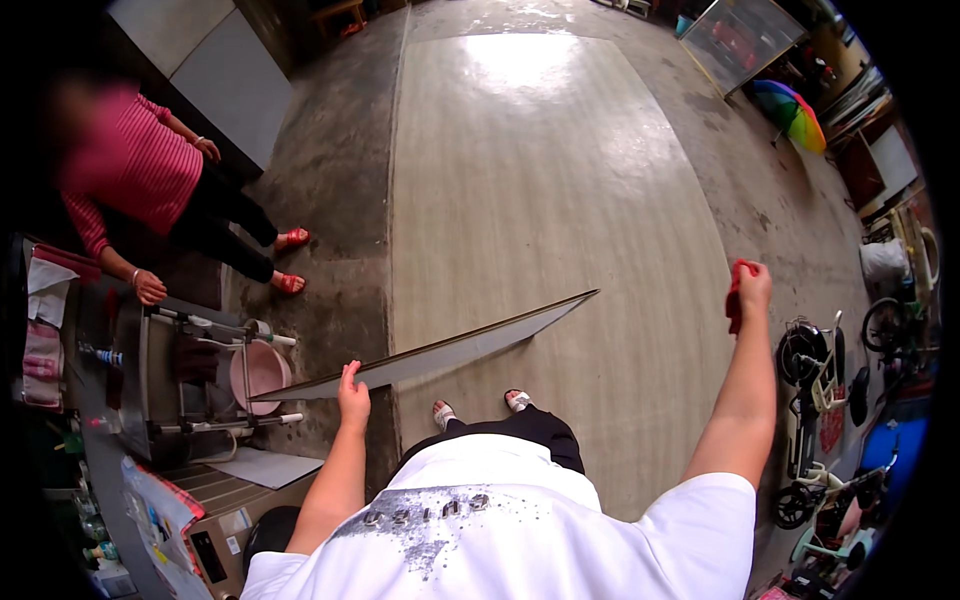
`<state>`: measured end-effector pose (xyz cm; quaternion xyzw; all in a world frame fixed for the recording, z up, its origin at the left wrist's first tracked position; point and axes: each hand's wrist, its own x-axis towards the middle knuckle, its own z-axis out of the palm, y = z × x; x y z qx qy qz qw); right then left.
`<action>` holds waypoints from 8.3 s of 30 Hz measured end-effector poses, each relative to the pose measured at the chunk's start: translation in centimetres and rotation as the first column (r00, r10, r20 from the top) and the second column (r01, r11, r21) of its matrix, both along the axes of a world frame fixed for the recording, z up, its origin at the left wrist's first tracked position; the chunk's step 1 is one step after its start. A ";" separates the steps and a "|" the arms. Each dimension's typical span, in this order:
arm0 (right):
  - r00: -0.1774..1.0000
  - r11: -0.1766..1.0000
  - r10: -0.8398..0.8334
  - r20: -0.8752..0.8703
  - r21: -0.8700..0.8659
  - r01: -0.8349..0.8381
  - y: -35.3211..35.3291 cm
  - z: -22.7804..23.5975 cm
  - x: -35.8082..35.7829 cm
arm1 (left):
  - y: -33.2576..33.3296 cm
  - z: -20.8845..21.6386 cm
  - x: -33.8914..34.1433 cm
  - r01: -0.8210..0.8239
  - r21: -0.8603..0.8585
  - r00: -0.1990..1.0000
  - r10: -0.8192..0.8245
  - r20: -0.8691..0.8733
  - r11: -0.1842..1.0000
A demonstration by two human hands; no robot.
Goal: The person wipes a window screen with a cloth, cleaning both the mesh surface and the metal frame.
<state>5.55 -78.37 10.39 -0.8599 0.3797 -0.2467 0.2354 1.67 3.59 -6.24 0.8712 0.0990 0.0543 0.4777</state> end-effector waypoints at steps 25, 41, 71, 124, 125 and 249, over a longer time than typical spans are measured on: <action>0.996 0.993 0.088 0.029 -0.082 -0.085 -8.5 1.4 2.0 | -0.5 1.9 -0.6 -0.048 0.080 0.997 0.042 0.068 0.996; 0.987 0.987 0.145 0.067 -0.080 -0.139 -5.2 1.7 4.9 | -0.1 2.8 -1.5 0.089 0.300 0.996 -0.088 -0.016 0.950; 0.918 0.933 0.286 0.276 0.138 -0.332 -7.3 -3.0 7.6 | -1.7 7.9 -0.8 0.341 0.512 0.868 -0.054 -0.494 0.788; -0.145 -0.023 0.896 -0.420 0.282 -0.959 56.0 -10.0 6.7 | -0.3 8.3 0.0 0.354 0.454 0.847 -0.075 -0.526 0.818; -0.132 -0.017 0.902 -0.410 0.271 -0.962 55.1 -10.1 6.8 | -0.3 8.3 0.0 0.352 0.450 0.847 -0.075 -0.526 0.820; 0.159 0.153 0.943 -0.293 -0.046 -0.987 66.4 -10.6 3.4 | -2.0 7.0 3.1 0.391 0.526 0.845 -0.068 -0.531 0.755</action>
